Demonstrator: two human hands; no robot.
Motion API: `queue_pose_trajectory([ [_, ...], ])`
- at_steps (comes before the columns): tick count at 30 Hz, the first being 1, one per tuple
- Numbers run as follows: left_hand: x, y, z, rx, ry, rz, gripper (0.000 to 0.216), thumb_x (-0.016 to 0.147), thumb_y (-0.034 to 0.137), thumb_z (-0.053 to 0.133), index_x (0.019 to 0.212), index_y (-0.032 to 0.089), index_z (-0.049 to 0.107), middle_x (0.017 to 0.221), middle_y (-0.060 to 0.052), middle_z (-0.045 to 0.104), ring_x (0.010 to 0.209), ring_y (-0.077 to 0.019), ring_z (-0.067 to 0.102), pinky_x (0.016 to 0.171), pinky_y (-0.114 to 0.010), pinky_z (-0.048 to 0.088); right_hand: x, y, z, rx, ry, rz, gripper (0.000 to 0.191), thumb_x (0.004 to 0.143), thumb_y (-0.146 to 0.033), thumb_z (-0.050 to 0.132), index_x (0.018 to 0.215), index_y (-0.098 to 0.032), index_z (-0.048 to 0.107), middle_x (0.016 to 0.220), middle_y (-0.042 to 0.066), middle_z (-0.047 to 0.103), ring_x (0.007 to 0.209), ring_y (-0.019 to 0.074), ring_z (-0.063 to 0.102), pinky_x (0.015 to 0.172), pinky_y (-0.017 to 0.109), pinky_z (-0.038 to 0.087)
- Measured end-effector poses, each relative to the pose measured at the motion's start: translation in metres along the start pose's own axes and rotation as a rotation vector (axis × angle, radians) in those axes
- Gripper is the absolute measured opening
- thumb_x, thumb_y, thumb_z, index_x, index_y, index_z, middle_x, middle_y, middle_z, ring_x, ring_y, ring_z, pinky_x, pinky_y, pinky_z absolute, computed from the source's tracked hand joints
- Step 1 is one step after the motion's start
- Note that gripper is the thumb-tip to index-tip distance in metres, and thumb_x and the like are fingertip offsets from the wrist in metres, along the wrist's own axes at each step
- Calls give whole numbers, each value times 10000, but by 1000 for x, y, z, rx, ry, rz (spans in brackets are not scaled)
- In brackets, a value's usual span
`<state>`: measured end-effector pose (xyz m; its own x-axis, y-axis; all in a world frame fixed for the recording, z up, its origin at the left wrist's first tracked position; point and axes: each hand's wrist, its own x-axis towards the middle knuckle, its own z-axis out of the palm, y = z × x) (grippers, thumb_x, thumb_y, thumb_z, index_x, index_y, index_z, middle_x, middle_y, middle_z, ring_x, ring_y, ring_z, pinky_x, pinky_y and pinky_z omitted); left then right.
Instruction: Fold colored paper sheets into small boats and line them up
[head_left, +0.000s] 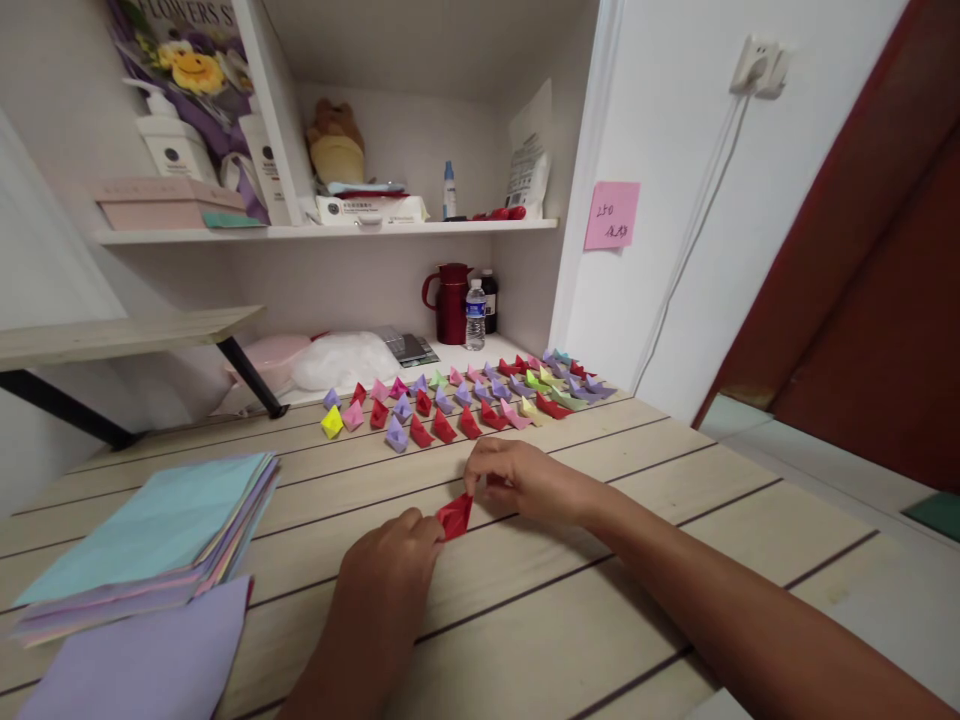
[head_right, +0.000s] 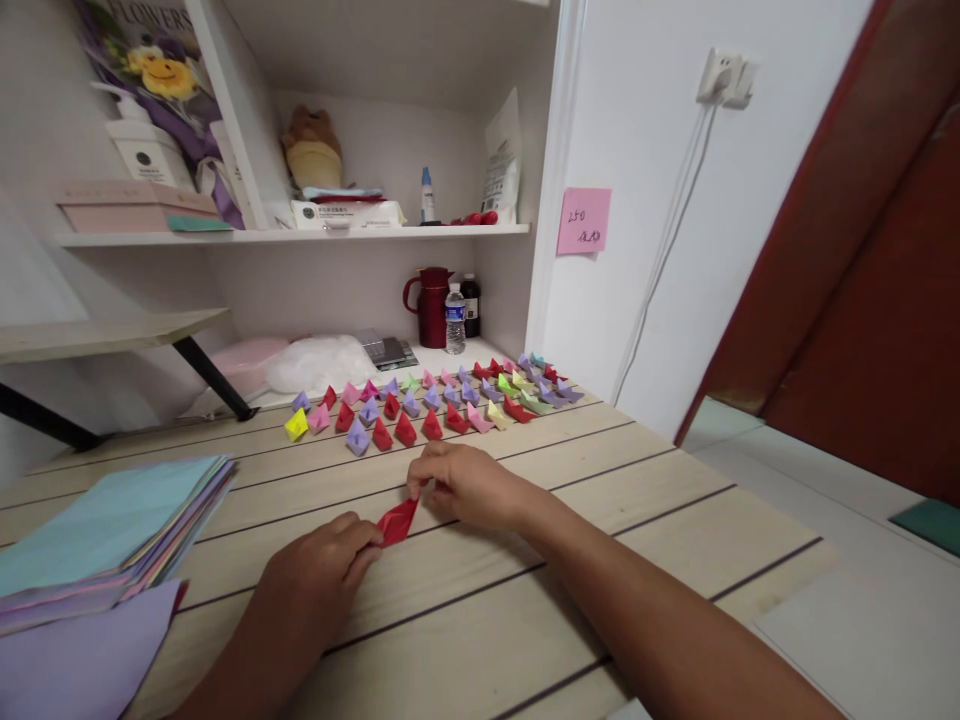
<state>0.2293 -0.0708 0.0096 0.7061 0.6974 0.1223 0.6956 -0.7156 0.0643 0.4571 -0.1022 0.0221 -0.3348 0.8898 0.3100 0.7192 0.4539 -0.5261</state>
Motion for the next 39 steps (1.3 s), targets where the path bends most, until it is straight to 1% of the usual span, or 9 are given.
queue_pose_trajectory([
  [3, 0, 0, 0, 0, -12, -4, 285, 970, 190, 393, 932, 250, 669, 936, -12, 701, 866, -195, 676, 681, -299, 415, 1, 3, 2, -17, -8, -1, 213, 818, -32, 630, 910, -210, 705, 955, 21, 628, 841, 151, 608, 782, 256, 450],
  [10, -1, 0, -2, -39, -12, -12, 268, 954, 188, 421, 935, 257, 680, 951, -12, 709, 892, -195, 680, 720, -294, 431, 3, 2, 8, -45, -37, 8, 187, 801, -61, 678, 902, -214, 716, 921, 9, 680, 819, 146, 623, 720, 221, 418],
  [14, -1, 0, -3, -97, 20, -55, 240, 934, 267, 499, 1137, 299, 622, 1084, 6, 715, 933, -179, 687, 720, -266, 440, 4, 1, 7, -61, -24, 11, 150, 770, -65, 694, 830, -202, 697, 828, -10, 681, 755, 139, 609, 668, 212, 389],
  [16, -2, 1, -6, -187, 92, -125, 332, 943, 360, 484, 1265, 304, 541, 1040, 12, 727, 871, -171, 694, 680, -259, 437, 4, -1, 5, -63, -2, 6, 124, 783, -84, 690, 831, -198, 690, 817, -8, 677, 752, 141, 605, 666, 214, 387],
  [18, -3, 2, -8, -332, 224, -232, 363, 957, 434, 416, 1279, 302, 519, 905, 30, 728, 763, -170, 685, 630, -261, 419, 4, -4, 4, -60, 16, -7, 93, 807, -106, 681, 838, -194, 687, 822, -2, 676, 758, 141, 608, 673, 214, 394],
  [21, -5, 3, -12, -532, 441, -398, 365, 958, 497, 335, 1163, 313, 574, 770, 48, 700, 673, -176, 651, 620, -270, 400, 4, -6, 5, -54, 24, -26, 70, 826, -127, 682, 849, -193, 690, 846, 5, 685, 773, 140, 618, 693, 213, 405],
  [24, -6, 1, -14, -626, 562, -490, 358, 944, 520, 337, 1027, 309, 614, 702, 53, 668, 612, -174, 605, 616, -275, 390, 4, -5, 8, -57, 11, -29, 46, 834, -162, 700, 859, -200, 702, 862, 11, 700, 781, 146, 630, 700, 219, 405],
  [32, -6, 3, -17, -702, 666, -522, 261, 868, 490, 489, 907, 294, 657, 631, 52, 635, 628, -170, 637, 636, -269, 421, 6, 0, 13, -107, -42, 22, 89, 795, -187, 755, 862, -229, 714, 898, -7, 738, 831, 159, 653, 710, 219, 390],
  [39, -2, 4, -14, -631, 722, -503, 237, 851, 462, 517, 911, 299, 679, 594, 56, 643, 649, -173, 668, 620, -262, 419, 9, -6, 8, -159, 7, 139, 71, 809, -271, 744, 848, -221, 713, 772, -26, 716, 720, 136, 613, 626, 206, 348],
])
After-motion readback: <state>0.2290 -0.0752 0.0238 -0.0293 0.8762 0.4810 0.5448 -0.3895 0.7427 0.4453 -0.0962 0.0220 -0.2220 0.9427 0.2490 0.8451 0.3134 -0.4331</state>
